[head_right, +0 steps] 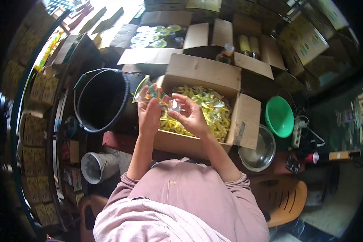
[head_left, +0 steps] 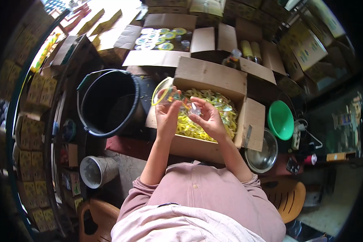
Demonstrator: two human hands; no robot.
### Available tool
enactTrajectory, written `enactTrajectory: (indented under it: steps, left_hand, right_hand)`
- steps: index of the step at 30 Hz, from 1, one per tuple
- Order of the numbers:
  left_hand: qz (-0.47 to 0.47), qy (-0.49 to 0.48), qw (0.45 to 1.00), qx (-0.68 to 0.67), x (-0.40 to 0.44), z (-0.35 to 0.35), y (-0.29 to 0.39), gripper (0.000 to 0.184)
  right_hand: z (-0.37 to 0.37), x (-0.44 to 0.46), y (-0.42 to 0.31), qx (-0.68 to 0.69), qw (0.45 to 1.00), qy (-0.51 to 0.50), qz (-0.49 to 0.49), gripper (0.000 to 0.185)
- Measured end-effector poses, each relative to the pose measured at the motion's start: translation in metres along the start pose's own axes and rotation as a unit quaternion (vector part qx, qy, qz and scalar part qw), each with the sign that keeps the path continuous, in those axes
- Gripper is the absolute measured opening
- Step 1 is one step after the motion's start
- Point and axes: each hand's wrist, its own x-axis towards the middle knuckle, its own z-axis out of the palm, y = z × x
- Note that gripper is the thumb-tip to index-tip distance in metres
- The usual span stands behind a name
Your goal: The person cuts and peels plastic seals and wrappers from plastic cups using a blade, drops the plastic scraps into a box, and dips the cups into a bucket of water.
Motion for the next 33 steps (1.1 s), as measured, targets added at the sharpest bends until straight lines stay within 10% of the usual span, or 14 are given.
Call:
enactTrajectory:
  steps: [4, 9, 19, 33]
  left_hand:
    - [-0.057, -0.037, 0.991, -0.114, -0.003, -0.045, 0.032, 0.071]
    - [-0.178, -0.038, 0.983, -0.005, -0.057, -0.090, 0.072, 0.053]
    - [0.042, 0.133, 0.978, 0.157, -0.085, -0.165, 0.177, 0.030]
    - [0.218, 0.239, 0.900, 0.293, -0.057, -0.159, 0.142, 0.033]
  right_hand:
    - [0.052, 0.060, -0.017, -0.134, 0.984, -0.006, -0.117, 0.059]
    - [0.127, 0.121, -0.034, -0.313, 0.886, -0.080, -0.331, 0.049]
    - [0.185, 0.148, -0.013, -0.384, 0.865, -0.121, -0.300, 0.046]
    - [0.159, 0.130, -0.004, -0.381, 0.871, -0.135, -0.280, 0.039]
